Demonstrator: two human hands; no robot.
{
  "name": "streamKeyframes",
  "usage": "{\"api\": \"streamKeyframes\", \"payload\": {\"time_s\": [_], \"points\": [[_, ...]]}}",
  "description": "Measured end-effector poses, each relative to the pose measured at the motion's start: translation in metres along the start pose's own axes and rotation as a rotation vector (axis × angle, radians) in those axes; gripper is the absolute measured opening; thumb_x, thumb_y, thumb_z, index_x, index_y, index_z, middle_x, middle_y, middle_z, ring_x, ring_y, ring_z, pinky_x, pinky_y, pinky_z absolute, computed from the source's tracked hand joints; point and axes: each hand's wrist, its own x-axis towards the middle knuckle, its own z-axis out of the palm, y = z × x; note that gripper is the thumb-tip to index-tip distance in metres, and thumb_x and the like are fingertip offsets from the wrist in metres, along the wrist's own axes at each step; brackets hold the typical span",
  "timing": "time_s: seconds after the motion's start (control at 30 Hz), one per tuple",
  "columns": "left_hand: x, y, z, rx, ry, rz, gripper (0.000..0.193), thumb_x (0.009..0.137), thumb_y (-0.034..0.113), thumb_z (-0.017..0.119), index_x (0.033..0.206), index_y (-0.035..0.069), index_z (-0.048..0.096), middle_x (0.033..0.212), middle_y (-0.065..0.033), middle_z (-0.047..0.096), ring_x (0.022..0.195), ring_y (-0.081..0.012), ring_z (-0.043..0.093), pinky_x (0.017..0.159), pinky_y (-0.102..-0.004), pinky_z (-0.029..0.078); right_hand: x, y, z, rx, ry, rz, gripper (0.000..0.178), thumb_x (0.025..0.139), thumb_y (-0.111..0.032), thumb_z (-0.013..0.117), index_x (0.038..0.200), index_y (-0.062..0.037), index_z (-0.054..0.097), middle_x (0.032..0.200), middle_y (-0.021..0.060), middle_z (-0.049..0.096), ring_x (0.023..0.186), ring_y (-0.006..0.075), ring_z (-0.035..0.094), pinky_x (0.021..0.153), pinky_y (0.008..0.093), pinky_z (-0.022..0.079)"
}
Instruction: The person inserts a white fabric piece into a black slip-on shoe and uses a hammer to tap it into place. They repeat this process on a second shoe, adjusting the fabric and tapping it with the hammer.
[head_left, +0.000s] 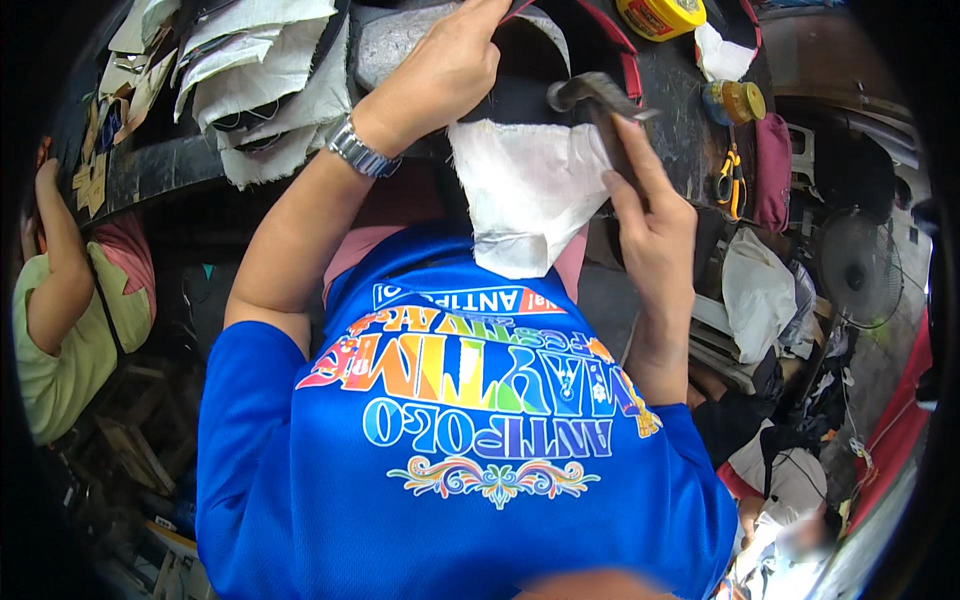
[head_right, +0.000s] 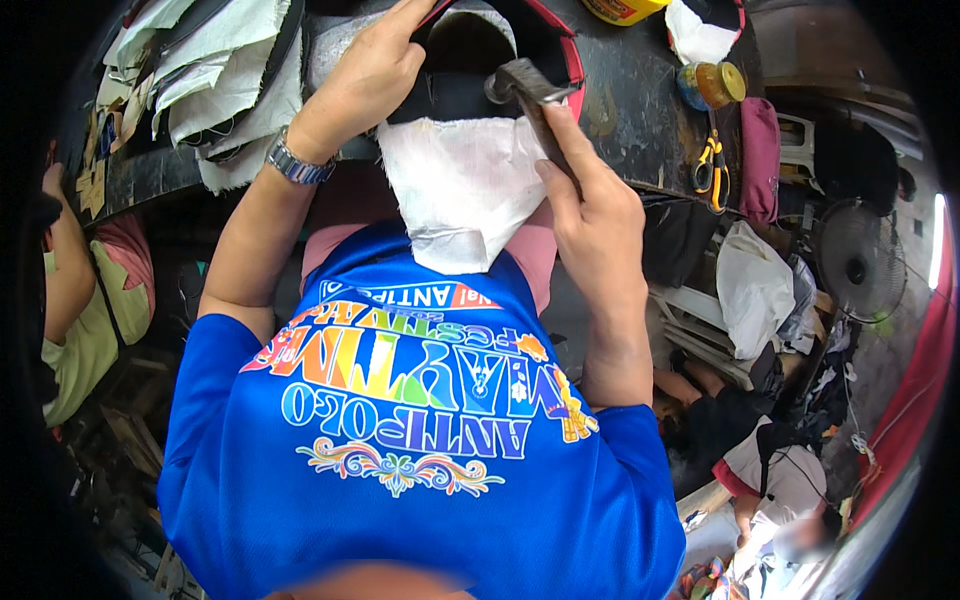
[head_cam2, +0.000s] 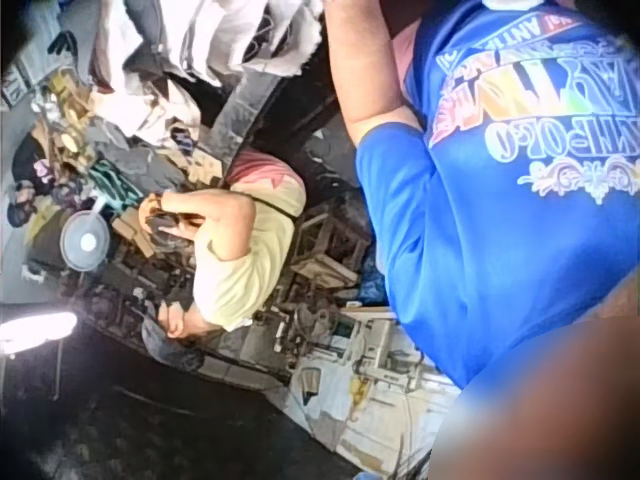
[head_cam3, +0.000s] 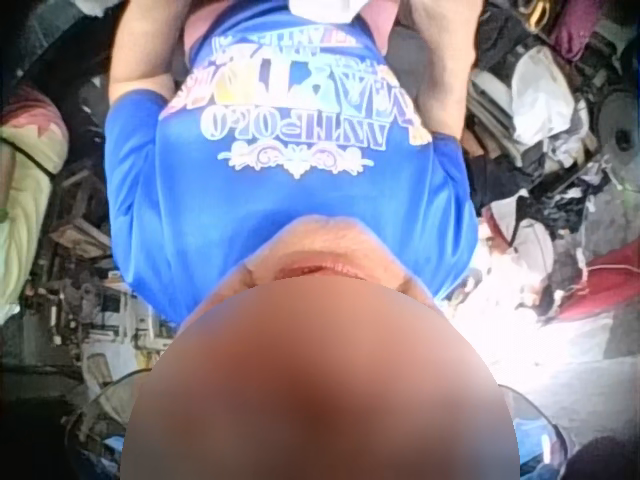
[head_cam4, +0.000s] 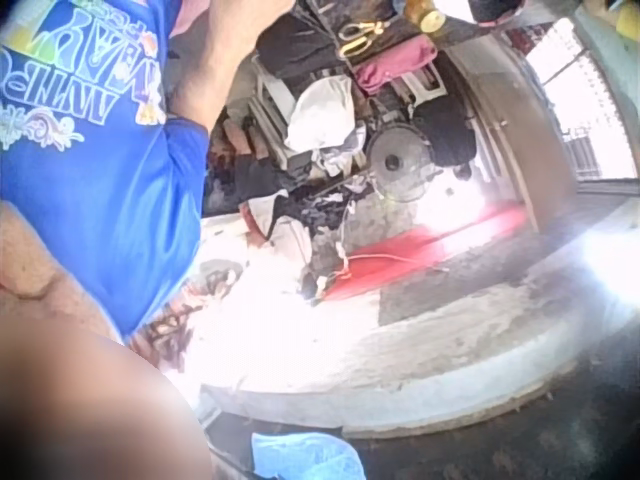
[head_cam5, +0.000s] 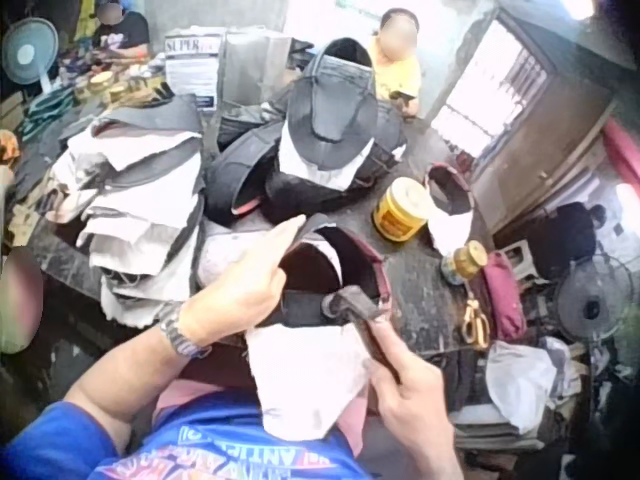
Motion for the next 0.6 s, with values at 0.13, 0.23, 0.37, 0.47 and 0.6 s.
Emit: {"api": "streamKeyframes", "payload": {"time_s": [0.13, 0.23, 0.37, 0.47, 0.6], "points": [[-0.003, 0.001, -0.002, -0.048, 0.001, -0.028, 0.062, 0.090, -0.005, 0.041, 0.151, -0.013, 0.033, 0.152, -0.0336, 0.042, 0.147, -0.0413, 0.038, 0.124, -0.0410, 0.028, -0.010, -0.006, 0.001, 0.230, 0.351, -0.173, 0.056, 0.099, 0.001, 0.059, 0.153, -0.0066, 0.049, 0.135, 0.0161, 0.066, 0.081, 0.0061, 0.059, 0.066, 0.0192, 0.046], [-0.003, -0.001, -0.002, -0.046, 0.006, -0.010, 0.062, 0.090, -0.006, 0.041, 0.151, -0.013, 0.033, 0.152, -0.0337, 0.042, 0.147, -0.0413, 0.038, 0.124, -0.0410, 0.028, -0.011, -0.003, 0.017, -0.004, 0.125, -0.137, 0.055, 0.097, -0.003, 0.063, 0.150, -0.0064, 0.052, 0.135, 0.0200, 0.067, 0.107, 0.0194, 0.061, 0.091, 0.0311, 0.045], [-0.003, -0.003, 0.001, -0.039, 0.025, 0.028, 0.062, 0.091, -0.005, 0.040, 0.152, -0.013, 0.033, 0.152, -0.0335, 0.042, 0.147, -0.0412, 0.038, 0.124, -0.0409, 0.028, -0.011, -0.006, 0.016, 0.023, -0.116, 0.121, 0.051, 0.095, -0.001, 0.066, 0.145, 0.0003, 0.055, 0.137, 0.0191, 0.066, 0.127, 0.0230, 0.062, 0.107, 0.0333, 0.045], [-0.004, -0.002, 0.002, -0.078, 0.001, -0.019, 0.062, 0.091, -0.006, 0.041, 0.152, -0.012, 0.033, 0.153, -0.0332, 0.041, 0.147, -0.0413, 0.038, 0.124, -0.0409, 0.028, -0.013, -0.019, 0.011, 0.247, 0.121, -0.087, 0.049, 0.097, 0.001, 0.063, 0.145, 0.0018, 0.055, 0.140, 0.0181, 0.064, 0.127, 0.0200, 0.060, 0.109, 0.0322, 0.043], [-0.003, -0.001, 0.002, -0.040, 0.018, 0.024, 0.063, 0.090, -0.006, 0.040, 0.152, -0.012, 0.033, 0.152, -0.0331, 0.042, 0.147, -0.0413, 0.038, 0.124, -0.0408, 0.028, -0.008, -0.021, 0.022, -0.111, -0.189, 0.097, 0.051, 0.096, -0.002, 0.065, 0.146, -0.0018, 0.055, 0.137, 0.0151, 0.066, 0.126, 0.0211, 0.063, 0.108, 0.0328, 0.045]]}}
